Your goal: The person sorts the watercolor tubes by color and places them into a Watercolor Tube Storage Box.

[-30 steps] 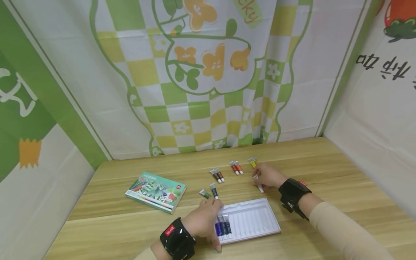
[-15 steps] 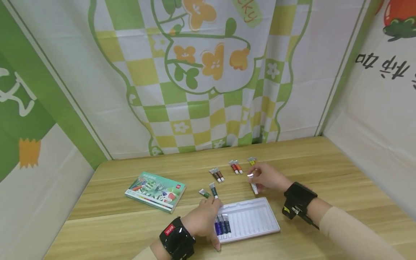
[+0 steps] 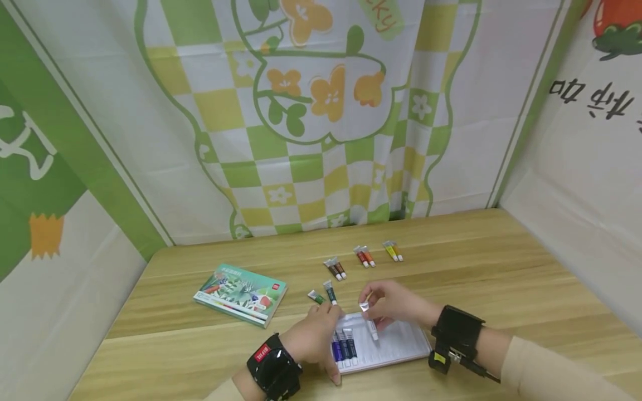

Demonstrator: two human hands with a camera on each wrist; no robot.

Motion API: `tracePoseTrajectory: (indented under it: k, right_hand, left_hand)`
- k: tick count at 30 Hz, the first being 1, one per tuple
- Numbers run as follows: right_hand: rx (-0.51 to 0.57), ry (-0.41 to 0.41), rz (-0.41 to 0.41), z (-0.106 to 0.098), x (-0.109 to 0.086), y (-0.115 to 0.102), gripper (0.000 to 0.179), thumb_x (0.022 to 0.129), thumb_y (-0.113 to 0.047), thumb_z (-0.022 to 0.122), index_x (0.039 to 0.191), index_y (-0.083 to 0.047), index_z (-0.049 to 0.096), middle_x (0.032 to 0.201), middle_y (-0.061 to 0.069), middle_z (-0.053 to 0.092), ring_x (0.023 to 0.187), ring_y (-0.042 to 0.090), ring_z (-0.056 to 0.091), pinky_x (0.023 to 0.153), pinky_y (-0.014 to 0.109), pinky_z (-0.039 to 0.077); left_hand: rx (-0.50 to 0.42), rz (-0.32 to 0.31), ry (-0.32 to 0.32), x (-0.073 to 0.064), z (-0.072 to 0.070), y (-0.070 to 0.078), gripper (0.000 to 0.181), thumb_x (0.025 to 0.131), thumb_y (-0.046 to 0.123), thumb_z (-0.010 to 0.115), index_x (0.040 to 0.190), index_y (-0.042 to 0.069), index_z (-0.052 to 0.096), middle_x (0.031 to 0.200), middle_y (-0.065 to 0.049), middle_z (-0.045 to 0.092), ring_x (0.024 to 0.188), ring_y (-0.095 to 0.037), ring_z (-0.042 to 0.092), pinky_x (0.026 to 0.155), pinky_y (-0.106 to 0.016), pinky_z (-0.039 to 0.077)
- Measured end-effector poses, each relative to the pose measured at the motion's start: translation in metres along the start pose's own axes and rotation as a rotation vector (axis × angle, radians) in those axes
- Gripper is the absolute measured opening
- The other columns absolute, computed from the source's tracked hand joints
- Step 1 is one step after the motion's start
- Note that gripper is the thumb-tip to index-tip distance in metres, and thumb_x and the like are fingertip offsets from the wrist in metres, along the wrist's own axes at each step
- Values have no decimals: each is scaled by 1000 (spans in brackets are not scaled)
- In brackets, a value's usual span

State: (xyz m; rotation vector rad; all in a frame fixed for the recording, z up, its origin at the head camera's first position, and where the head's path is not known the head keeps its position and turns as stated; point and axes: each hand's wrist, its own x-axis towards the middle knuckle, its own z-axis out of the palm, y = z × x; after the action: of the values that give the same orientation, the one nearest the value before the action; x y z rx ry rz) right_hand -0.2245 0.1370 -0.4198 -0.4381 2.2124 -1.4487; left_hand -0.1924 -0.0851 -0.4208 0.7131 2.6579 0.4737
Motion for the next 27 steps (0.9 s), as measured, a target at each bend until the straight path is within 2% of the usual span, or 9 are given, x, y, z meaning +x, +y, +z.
tracePoseTrajectory:
  k: [3,9,18,22,27]
  right_hand:
    - [36,-20,10,11,-2,2,18,89,3,74,103,0,64,91,9,58,74,19,65,66,38,62]
    - [67,-2,-1,30,-3,4,20,85,6,75,99,0,62,90,9,59,71,19,64,64,37,62]
    - [-6,4,-29,40,-4,10,21,84,4,78,96,-4,63,89,4,61,73,16,63,62,32,60]
    - [-152,12,-83,39,-5,9,22,82,-1,82,97,-6,67,88,1,64,71,14,62,64,29,57]
    - [-397,14,-163,36,-8,4,24,79,-9,87,99,-8,74,93,-3,63,78,14,59,68,27,52]
  left_hand:
    - [-7,-11,-7,0,1,0,108,42,33,104,134,5,54,126,-11,53,110,-26,49,98,-45,51]
    - [-18,-18,-12,2,0,-1,106,43,31,105,133,6,55,124,-10,53,108,-24,48,98,-44,51]
    - [-24,-11,-9,3,2,-3,106,43,33,105,132,6,55,125,-11,53,107,-24,48,97,-43,52]
    - [-22,-9,-7,3,2,-3,106,42,33,105,131,6,55,125,-12,53,107,-25,49,96,-44,52]
    - [-27,-18,-18,2,1,-2,104,44,33,105,132,6,55,126,-12,53,108,-25,49,97,-45,52]
